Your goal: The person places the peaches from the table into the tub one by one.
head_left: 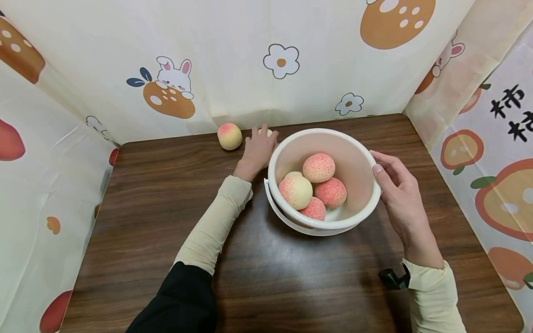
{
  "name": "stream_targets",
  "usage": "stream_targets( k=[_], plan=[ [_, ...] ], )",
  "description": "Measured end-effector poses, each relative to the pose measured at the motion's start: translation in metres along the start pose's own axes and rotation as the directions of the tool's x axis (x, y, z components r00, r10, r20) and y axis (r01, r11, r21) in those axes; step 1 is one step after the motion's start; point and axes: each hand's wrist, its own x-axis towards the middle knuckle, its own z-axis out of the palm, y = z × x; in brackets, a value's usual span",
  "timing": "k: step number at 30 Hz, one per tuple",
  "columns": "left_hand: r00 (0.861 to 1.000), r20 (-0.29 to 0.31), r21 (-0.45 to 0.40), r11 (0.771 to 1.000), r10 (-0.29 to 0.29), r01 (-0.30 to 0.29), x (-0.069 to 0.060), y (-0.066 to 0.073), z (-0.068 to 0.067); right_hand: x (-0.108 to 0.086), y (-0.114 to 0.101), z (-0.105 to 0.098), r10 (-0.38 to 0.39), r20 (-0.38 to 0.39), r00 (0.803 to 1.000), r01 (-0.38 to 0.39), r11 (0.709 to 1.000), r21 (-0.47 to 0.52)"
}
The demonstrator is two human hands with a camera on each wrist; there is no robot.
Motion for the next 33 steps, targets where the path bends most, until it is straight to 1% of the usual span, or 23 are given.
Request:
stream_targets(
  k=[3, 7, 11, 14, 17, 20, 23, 28, 33],
  plan=[
    [1.000, -0.007, -0.003, 1.000, 0.004, -0.004, -0.001, -0.001, 0.000, 0.000, 0.000, 0.001, 0.001, -0.001, 1.000, -0.001, 1.000, 0.005],
    [1.000, -0.021, -0.039, 0.999, 0.002, -0.003, -0.003, -0.002, 0.001, -0.001, 0.000, 0.001, 0.002, -0.002, 1.000, -0.002, 1.000, 0.004],
    [1.000, -0.019, -0.069, 0.998, -0.007, 0.006, -0.005, -0.002, 0.000, -0.001, 0.000, 0.001, 0.001, -0.003, 1.000, -0.001, 1.000, 0.002],
    [1.000, -0.005, -0.064, 0.998, -0.010, 0.009, -0.006, -0.003, -0.001, 0.000, 0.000, 0.001, -0.004, -0.004, 1.000, 0.004, 1.000, 0.004],
    [1.000, 0.008, -0.035, 0.999, -0.002, 0.003, -0.008, -0.003, 0.000, 0.000, 0.000, 0.001, -0.006, -0.007, 1.000, 0.007, 1.000, 0.005],
    [1.000, 0.024, -0.007, 1.000, 0.009, -0.009, -0.012, -0.003, 0.000, 0.000, 0.000, 0.001, -0.004, -0.008, 1.000, 0.004, 1.000, 0.006],
    [0.999, 0.035, 0.004, 1.000, 0.019, -0.019, -0.016, -0.002, 0.000, 0.000, 0.000, 0.001, -0.001, -0.010, 1.000, 0.001, 1.000, 0.006],
    [1.000, 0.015, -0.005, 1.000, 0.025, -0.025, -0.021, -0.003, -0.001, 0.000, 0.001, 0.001, 0.000, -0.007, 1.000, 0.000, 1.000, 0.011],
    [0.999, -0.024, -0.025, 0.999, 0.029, -0.030, -0.027, -0.004, -0.009, 0.000, 0.001, 0.000, -0.003, -0.005, 1.000, 0.003, 1.000, 0.013]
  ],
)
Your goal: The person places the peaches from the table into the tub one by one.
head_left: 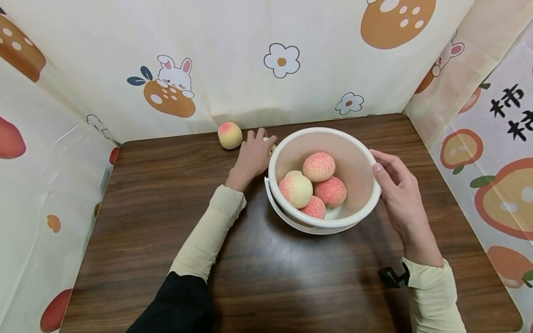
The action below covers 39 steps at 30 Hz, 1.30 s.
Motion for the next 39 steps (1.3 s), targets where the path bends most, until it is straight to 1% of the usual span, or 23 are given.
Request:
stream_targets(
  k=[3, 8, 13, 19, 25, 31, 39],
  plan=[
    [1.000, -0.028, -0.003, 1.000, 0.007, -0.007, -0.004, -0.001, -0.006, 0.000, 0.000, 0.000, -0.001, 0.001, 1.000, 0.001, 1.000, 0.000],
    [0.996, -0.088, -0.022, 0.999, 0.035, -0.037, -0.011, -0.002, -0.017, 0.000, 0.000, 0.000, -0.001, 0.000, 1.000, 0.001, 1.000, -0.003],
    [0.987, -0.153, -0.043, 0.997, 0.055, -0.062, -0.017, -0.001, -0.030, 0.000, 0.000, 0.000, -0.004, 0.000, 1.000, 0.004, 1.000, -0.003],
    [0.975, -0.213, -0.031, 0.996, 0.070, -0.079, -0.024, 0.002, -0.045, -0.001, 0.000, 0.000, -0.005, 0.001, 1.000, 0.005, 1.000, 0.001],
    [0.953, -0.288, -0.015, 0.995, 0.091, -0.100, -0.030, 0.006, -0.061, 0.000, 0.000, 0.000, -0.003, 0.001, 1.000, 0.003, 1.000, -0.003],
    [0.932, -0.343, -0.009, 0.992, 0.115, -0.125, -0.036, 0.012, -0.079, 0.000, 0.000, 0.000, -0.002, 0.003, 1.000, 0.002, 1.000, -0.004],
    [0.890, -0.428, -0.008, 0.984, 0.156, -0.176, -0.045, 0.021, -0.096, 0.000, 0.000, 0.000, -0.004, 0.003, 1.000, 0.004, 1.000, -0.003]
  ],
)
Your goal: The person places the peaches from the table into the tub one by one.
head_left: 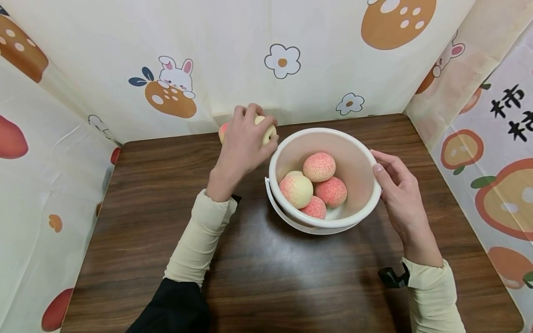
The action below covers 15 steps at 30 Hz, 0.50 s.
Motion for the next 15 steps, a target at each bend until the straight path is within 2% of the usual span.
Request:
stream_targets(
  k=[9, 15],
  plan=[
    [0.995, -0.073, -0.014, 0.998, 0.062, -0.063, -0.001, 0.016, -0.018, 0.000, 0.001, 0.000, 0.000, -0.001, 1.000, 0.000, 1.000, 0.001],
    [0.981, -0.127, -0.017, 0.988, 0.148, -0.151, -0.004, 0.028, -0.024, 0.000, 0.000, 0.000, 0.000, -0.001, 1.000, 0.000, 1.000, -0.001]
  ],
)
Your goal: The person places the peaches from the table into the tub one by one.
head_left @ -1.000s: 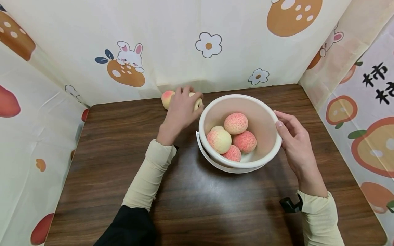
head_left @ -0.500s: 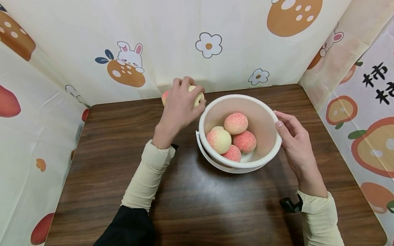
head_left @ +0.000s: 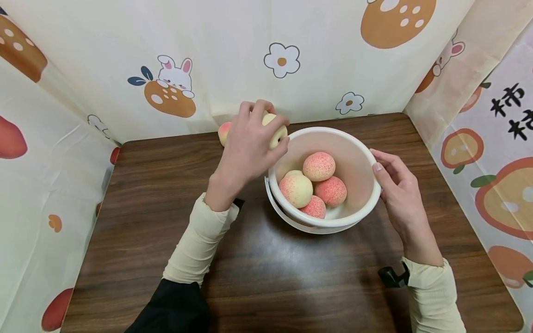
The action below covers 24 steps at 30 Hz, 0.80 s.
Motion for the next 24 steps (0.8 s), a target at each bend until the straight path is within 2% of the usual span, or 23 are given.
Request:
stream_targets(
  k=[3, 8, 20, 24],
  plan=[
    [0.999, -0.015, -0.018, 0.999, 0.044, -0.044, 0.000, 0.005, -0.002, 0.000, 0.000, 0.000, 0.000, 0.001, 1.000, 0.000, 1.000, -0.001],
    [0.996, -0.006, -0.058, 0.994, 0.090, -0.090, -0.001, 0.015, -0.003, 0.000, 0.000, 0.000, -0.002, 0.001, 1.000, 0.002, 1.000, -0.004],
    [0.981, 0.099, -0.133, 0.979, 0.168, -0.155, -0.004, 0.039, 0.003, 0.000, -0.001, 0.001, 0.000, -0.001, 1.000, 0.000, 1.000, -0.002],
    [0.972, 0.109, -0.141, 0.971, 0.206, -0.191, -0.005, 0.047, 0.008, 0.000, -0.001, 0.001, -0.001, -0.001, 1.000, 0.001, 1.000, 0.002]
  ],
)
